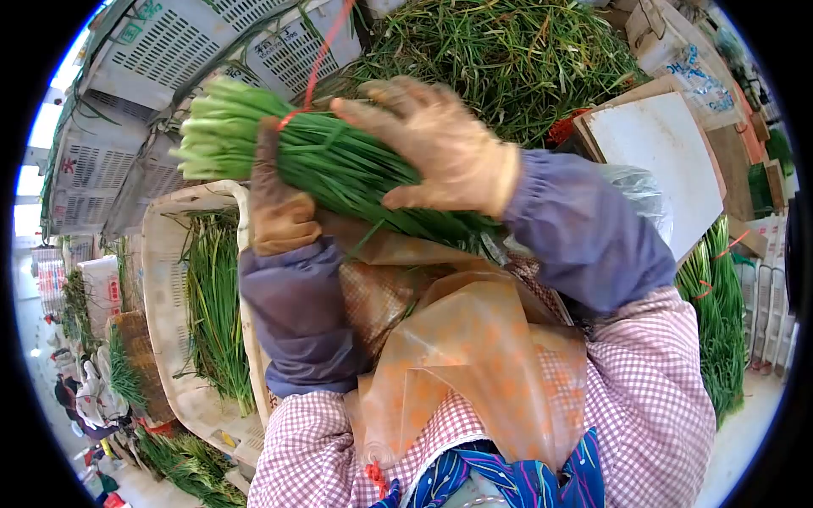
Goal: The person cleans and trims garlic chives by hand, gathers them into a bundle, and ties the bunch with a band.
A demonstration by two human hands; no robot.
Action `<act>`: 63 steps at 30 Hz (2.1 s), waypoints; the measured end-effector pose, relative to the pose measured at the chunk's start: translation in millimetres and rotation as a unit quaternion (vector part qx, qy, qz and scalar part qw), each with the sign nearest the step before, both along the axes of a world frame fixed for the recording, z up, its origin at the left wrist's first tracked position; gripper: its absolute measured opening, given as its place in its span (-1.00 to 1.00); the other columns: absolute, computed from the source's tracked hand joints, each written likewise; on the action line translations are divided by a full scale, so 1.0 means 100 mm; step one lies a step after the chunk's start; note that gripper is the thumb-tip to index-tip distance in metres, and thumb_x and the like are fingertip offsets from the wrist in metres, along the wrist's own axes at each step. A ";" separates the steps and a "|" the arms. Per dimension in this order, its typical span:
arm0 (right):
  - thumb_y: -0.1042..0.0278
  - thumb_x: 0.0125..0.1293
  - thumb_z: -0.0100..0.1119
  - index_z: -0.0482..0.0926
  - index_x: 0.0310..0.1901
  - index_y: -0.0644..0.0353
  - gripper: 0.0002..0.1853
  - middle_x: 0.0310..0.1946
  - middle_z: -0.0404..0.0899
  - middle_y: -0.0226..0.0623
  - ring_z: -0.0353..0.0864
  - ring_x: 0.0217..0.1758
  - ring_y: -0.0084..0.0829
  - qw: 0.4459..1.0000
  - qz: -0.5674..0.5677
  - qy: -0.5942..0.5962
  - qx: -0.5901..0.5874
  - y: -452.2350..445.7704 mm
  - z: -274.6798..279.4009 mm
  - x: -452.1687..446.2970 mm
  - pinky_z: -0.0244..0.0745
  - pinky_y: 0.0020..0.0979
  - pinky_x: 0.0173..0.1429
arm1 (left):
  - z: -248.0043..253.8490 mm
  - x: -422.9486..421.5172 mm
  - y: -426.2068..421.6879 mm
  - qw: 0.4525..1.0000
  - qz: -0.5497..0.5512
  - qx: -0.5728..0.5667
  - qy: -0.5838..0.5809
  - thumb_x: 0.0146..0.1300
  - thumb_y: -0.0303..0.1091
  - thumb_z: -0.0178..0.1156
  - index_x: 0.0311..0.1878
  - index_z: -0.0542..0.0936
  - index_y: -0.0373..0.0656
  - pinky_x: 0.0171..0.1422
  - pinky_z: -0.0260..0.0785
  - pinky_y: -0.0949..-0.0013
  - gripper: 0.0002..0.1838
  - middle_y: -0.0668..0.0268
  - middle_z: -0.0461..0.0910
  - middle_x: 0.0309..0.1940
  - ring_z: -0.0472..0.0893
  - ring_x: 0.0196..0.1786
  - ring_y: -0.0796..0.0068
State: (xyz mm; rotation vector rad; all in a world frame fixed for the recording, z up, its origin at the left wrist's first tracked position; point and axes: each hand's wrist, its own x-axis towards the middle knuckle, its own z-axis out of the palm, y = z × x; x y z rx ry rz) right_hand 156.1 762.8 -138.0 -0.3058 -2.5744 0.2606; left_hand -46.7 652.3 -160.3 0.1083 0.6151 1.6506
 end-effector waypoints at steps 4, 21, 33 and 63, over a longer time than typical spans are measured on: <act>0.11 -0.03 0.44 0.06 0.37 0.27 0.00 0.14 0.42 -0.01 0.44 0.17 -0.19 0.863 0.161 -0.053 -0.476 0.29 -0.20 -0.33 0.37 -0.31 0.22 | 0.34 -0.23 -0.41 0.998 0.043 0.035 0.030 0.13 -0.08 0.30 0.13 0.44 -0.16 0.32 0.24 -0.04 -0.44 0.15 0.47 0.11 0.42 0.18 0.16; 0.36 0.07 0.29 0.46 0.13 0.20 -0.47 -0.07 0.58 -0.24 0.52 0.00 -0.40 0.861 0.057 -0.393 -0.317 0.59 -0.33 0.31 0.43 -0.36 0.10 | -0.60 -0.17 -1.43 0.894 0.315 0.205 0.244 0.27 0.00 0.10 0.18 0.40 -0.05 0.33 0.27 -0.01 -0.50 0.27 0.46 0.13 0.44 0.18 0.25; 0.15 0.10 0.28 0.59 -0.24 0.20 -0.70 -0.49 0.56 -0.17 0.57 -0.40 -0.32 0.907 0.111 -0.197 -0.355 -0.41 0.19 0.87 0.44 -0.30 -0.27 | -0.56 -0.06 -1.40 0.894 0.343 0.185 0.222 0.24 0.02 0.12 0.21 0.40 -0.06 0.31 0.26 -0.13 -0.45 0.19 0.44 0.17 0.43 0.21 0.11; 0.35 0.23 0.07 0.51 -0.34 0.18 -0.89 -0.53 0.52 -0.40 0.49 -0.54 -0.60 0.663 0.169 -0.184 -0.706 -0.52 0.23 -0.01 0.18 -0.61 -0.62 | -0.58 -0.16 -1.41 0.923 0.235 0.266 0.152 0.08 0.04 0.25 0.33 0.25 -0.14 0.35 0.18 -0.17 -0.20 0.07 0.36 0.24 0.39 0.24 0.02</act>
